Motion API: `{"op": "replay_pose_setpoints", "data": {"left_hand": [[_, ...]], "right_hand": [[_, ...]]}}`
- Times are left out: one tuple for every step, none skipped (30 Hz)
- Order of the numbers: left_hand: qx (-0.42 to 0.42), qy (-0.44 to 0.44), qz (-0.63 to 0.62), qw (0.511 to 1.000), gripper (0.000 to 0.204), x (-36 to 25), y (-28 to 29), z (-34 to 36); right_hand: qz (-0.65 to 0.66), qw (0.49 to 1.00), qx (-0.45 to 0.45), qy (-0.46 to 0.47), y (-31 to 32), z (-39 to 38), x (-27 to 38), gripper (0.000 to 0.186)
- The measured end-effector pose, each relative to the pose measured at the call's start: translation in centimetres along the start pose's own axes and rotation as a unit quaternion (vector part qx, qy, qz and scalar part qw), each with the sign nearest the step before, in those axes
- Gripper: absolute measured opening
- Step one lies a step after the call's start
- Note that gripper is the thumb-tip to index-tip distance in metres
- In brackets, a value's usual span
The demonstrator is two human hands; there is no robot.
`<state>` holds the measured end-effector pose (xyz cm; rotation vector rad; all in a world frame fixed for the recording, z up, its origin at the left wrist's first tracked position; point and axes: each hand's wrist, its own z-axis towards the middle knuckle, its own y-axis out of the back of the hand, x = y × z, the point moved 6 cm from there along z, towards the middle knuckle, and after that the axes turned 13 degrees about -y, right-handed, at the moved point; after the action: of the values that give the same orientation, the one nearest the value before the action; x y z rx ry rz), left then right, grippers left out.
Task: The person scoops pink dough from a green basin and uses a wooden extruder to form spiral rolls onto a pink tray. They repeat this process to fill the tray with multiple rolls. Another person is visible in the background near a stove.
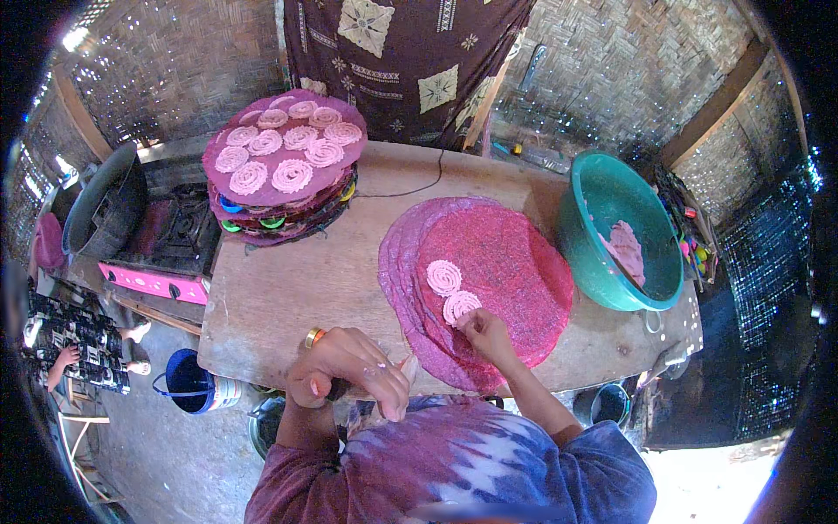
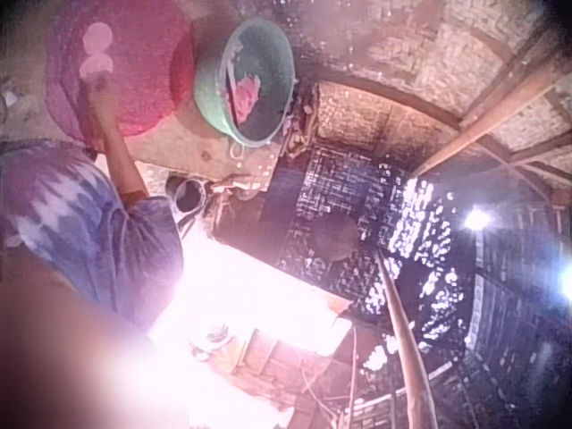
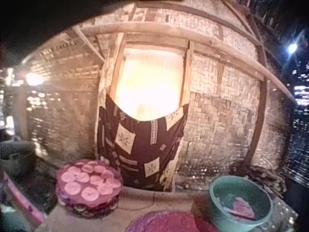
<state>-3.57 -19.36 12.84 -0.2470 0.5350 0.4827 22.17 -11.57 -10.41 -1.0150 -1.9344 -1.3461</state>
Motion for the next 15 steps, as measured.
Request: {"op": "replay_pose_setpoints", "data": {"left_hand": [[-0.001, -0.003, -0.004, 1.0, 0.085, 0.0, 0.1, 0.0], [-0.006, -0.004, -0.006, 1.0, 0.084, -0.1, 0.2, -0.1], [-0.01, -0.004, -0.008, 1.0, 0.083, -0.1, 0.3, -0.2], [-0.014, -0.004, -0.011, 1.0, 0.082, -0.2, 0.4, -0.3], [-0.013, -0.006, -0.01, 1.0, 0.082, -0.3, 0.5, -0.3], [-0.013, -0.01, -0.01, 1.0, 0.081, -0.4, 0.6, -0.3], [-0.013, -0.014, -0.01, 1.0, 0.08, -0.5, 0.7, -0.3], [-0.017, -0.017, -0.008, 1.0, 0.079, -0.6, 0.8, -0.2], [-0.023, -0.02, -0.004, 1.0, 0.079, -0.9, 0.7, -0.2], [-0.032, -0.022, 0.0, 0.999, 0.079, -1.1, 0.8, -0.3], [-0.036, -0.026, -0.008, 0.999, 0.077, -1.2, 0.8, -0.3], [-0.046, -0.034, -0.005, 0.998, 0.075, -1.5, 0.8, -0.6], [-0.056, -0.037, -0.006, 0.998, 0.074, -1.7, 0.8, -0.5], [-0.062, -0.033, 0.013, 0.997, 0.073, -2.0, 0.8, -0.7], [-0.064, -0.028, 0.02, 0.997, 0.072, -1.9, 0.6, -0.7]], "right_hand": [[-0.049, 0.996, -0.041, 0.057, 0.1, 0.0, 0.6, 0.024], [-0.076, 0.995, -0.053, 0.036, 0.1, 0.2, 0.2, 0.024], [-0.103, 0.992, -0.066, 0.015, 0.2, -0.2, 1.4, 0.023], [-0.129, 0.988, -0.078, -0.007, 0.4, -0.5, 2.0, 0.023], [-0.116, 0.99, -0.083, -0.001, 0.4, -0.6, 2.1, 0.022], [-0.104, 0.991, -0.089, 0.004, 0.5, -0.7, 2.2, 0.021], [-0.091, 0.991, -0.094, 0.009, 0.6, -0.8, 2.3, 0.021], [-0.076, 0.992, -0.102, 0.007, 1.2, -1.0, 2.5, 0.021], [-0.062, 0.992, -0.107, 0.008, 2.3, -1.3, 3.0, 0.021], [-0.048, 0.993, -0.109, 0.007, 3.4, -1.7, 3.4, 0.021], [-0.086, 0.992, -0.095, 0.015, 4.4, -2.1, 3.7, 0.023], [-0.128, 0.988, -0.076, 0.029, 5.4, -2.4, 4.1, 0.025], [-0.192, 0.98, -0.042, 0.03, 6.0, -2.8, 4.1, 0.028], [-0.256, 0.966, -0.006, 0.043, 6.2, -3.0, 3.6, 0.032], [-0.299, 0.944, -0.024, 0.137, 6.4, -3.4, 3.0, 0.039]]}}
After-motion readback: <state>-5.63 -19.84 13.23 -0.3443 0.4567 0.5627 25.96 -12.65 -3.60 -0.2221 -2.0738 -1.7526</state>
